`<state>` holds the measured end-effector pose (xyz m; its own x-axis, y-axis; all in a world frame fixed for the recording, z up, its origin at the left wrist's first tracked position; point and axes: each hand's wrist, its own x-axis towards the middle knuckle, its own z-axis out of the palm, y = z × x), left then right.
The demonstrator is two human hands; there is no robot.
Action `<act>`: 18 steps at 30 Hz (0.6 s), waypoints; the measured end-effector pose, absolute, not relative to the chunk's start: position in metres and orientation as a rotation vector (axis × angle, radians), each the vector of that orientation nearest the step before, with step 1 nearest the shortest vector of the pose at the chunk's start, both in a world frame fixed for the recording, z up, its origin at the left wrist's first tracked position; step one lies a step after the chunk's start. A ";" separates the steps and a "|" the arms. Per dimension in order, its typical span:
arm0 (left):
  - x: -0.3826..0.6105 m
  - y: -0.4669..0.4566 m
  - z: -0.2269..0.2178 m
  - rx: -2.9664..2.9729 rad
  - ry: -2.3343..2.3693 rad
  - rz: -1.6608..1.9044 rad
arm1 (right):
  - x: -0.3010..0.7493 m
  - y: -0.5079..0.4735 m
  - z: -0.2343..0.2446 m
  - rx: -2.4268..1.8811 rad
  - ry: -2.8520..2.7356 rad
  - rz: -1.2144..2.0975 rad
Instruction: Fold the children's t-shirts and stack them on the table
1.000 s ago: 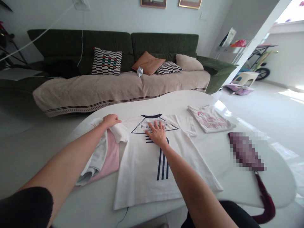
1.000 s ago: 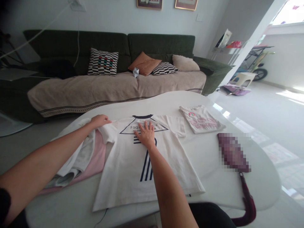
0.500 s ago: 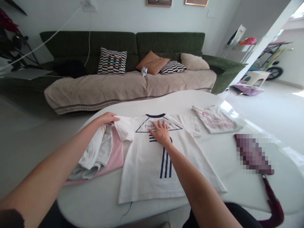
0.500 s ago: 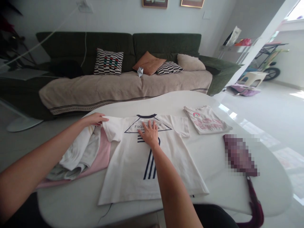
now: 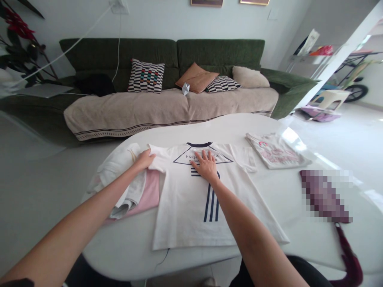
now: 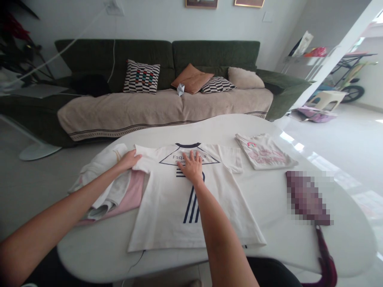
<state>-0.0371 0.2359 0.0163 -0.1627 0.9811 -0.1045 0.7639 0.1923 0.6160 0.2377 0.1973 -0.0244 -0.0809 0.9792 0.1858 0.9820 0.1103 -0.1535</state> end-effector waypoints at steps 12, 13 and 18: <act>-0.047 0.233 0.001 1.648 1.975 0.626 | 0.238 0.198 -0.026 -1.951 -2.139 0.005; -0.047 0.231 0.001 1.610 1.936 0.646 | 0.238 0.198 -0.027 -1.951 -2.131 0.010; -0.045 0.215 0.005 1.374 1.746 0.772 | 0.239 0.196 -0.024 -1.918 -2.096 -0.027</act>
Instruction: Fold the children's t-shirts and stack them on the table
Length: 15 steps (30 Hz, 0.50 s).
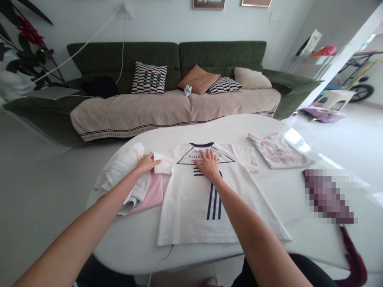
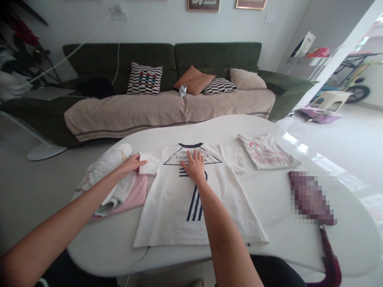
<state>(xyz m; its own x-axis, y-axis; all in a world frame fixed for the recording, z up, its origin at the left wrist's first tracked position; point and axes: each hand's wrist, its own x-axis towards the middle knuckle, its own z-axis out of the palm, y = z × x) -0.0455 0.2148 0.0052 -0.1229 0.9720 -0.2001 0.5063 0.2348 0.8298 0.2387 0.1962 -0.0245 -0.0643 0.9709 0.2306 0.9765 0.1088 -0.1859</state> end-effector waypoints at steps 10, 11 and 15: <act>-0.036 0.209 0.016 1.050 1.578 0.942 | 0.180 0.123 0.018 -1.419 -2.448 0.131; -0.036 0.209 0.016 1.031 1.574 0.949 | 0.174 0.109 0.013 -1.390 -2.474 0.186; -0.037 0.210 0.019 0.960 1.555 0.973 | 0.161 0.065 0.002 -1.436 -2.500 0.312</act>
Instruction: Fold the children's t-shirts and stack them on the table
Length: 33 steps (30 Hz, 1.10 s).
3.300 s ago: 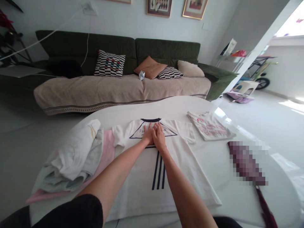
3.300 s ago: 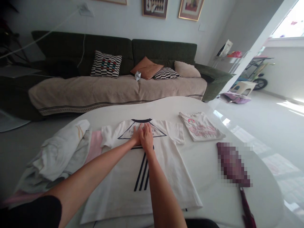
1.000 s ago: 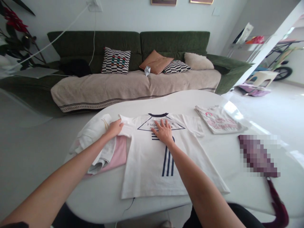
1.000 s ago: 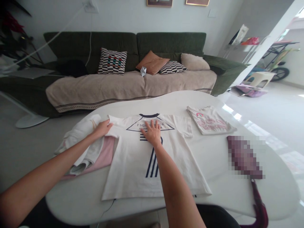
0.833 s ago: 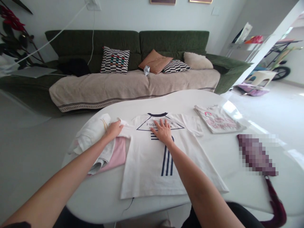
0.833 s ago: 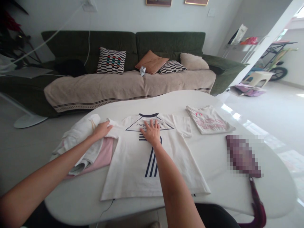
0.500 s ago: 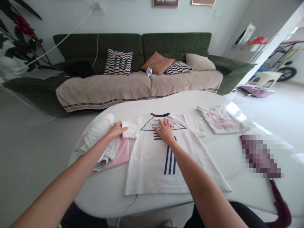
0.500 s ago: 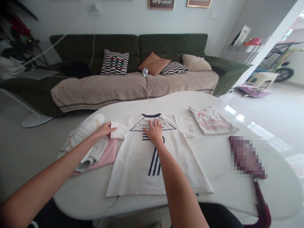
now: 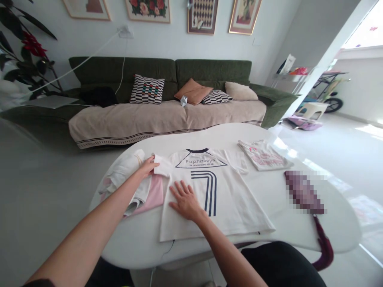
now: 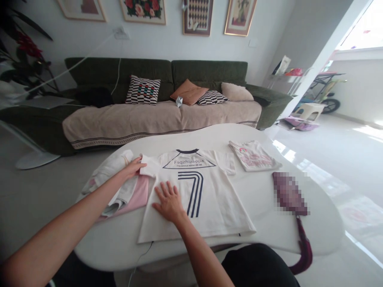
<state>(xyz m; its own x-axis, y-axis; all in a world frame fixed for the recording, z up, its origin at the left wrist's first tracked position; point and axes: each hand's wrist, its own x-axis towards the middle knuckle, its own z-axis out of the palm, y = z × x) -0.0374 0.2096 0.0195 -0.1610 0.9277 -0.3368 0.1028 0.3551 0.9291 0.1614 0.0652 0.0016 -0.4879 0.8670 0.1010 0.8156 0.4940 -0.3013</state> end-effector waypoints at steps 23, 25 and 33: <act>0.009 0.241 0.056 0.932 1.433 0.974 | 0.152 -0.031 0.030 -1.486 -1.706 0.795; 0.023 0.247 0.058 0.994 1.425 1.020 | 0.169 -0.033 0.030 -1.469 -1.572 0.834; 0.110 0.251 0.039 1.306 1.389 1.157 | 0.193 -0.034 0.007 -1.553 -1.426 0.754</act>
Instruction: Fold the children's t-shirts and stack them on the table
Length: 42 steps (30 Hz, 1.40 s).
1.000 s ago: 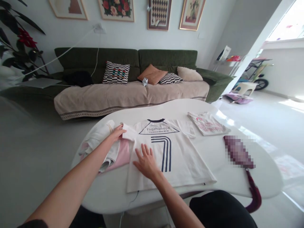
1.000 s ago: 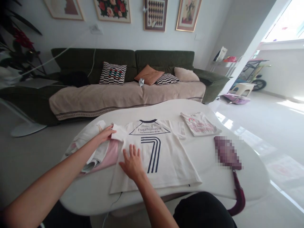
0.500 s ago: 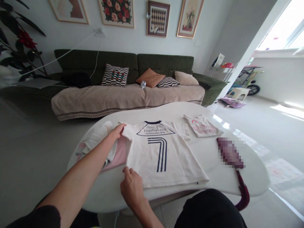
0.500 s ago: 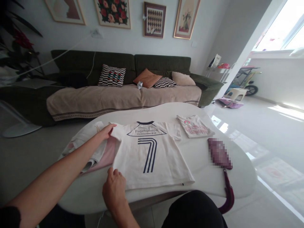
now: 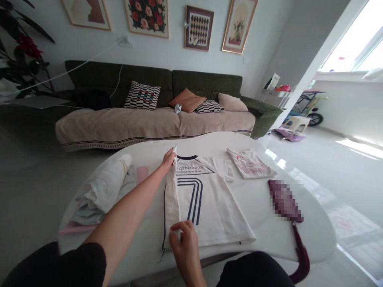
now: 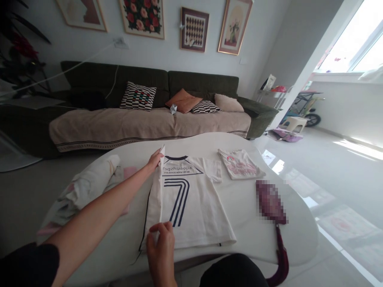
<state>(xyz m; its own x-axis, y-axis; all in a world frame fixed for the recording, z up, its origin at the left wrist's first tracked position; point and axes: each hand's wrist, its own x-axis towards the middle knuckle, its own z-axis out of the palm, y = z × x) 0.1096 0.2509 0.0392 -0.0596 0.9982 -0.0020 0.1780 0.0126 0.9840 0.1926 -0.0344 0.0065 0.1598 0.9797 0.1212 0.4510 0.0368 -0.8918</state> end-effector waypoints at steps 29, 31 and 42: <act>0.127 0.217 -0.033 2.381 1.800 0.384 | 0.204 -0.040 0.036 -1.877 -2.009 0.452; 0.127 0.216 -0.033 2.391 1.808 0.381 | 0.197 -0.027 0.030 -1.756 -2.058 0.376; 0.130 0.214 -0.009 2.341 1.810 0.407 | 0.187 -0.025 -0.015 -1.603 -2.124 0.455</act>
<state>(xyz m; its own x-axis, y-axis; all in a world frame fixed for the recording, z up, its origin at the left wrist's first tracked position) 0.1295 0.2140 -0.0090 0.2329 0.9652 0.1187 0.9232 -0.2578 0.2851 0.1874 -0.0246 -0.0149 -0.2329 0.9615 0.1458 0.8173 0.2748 -0.5065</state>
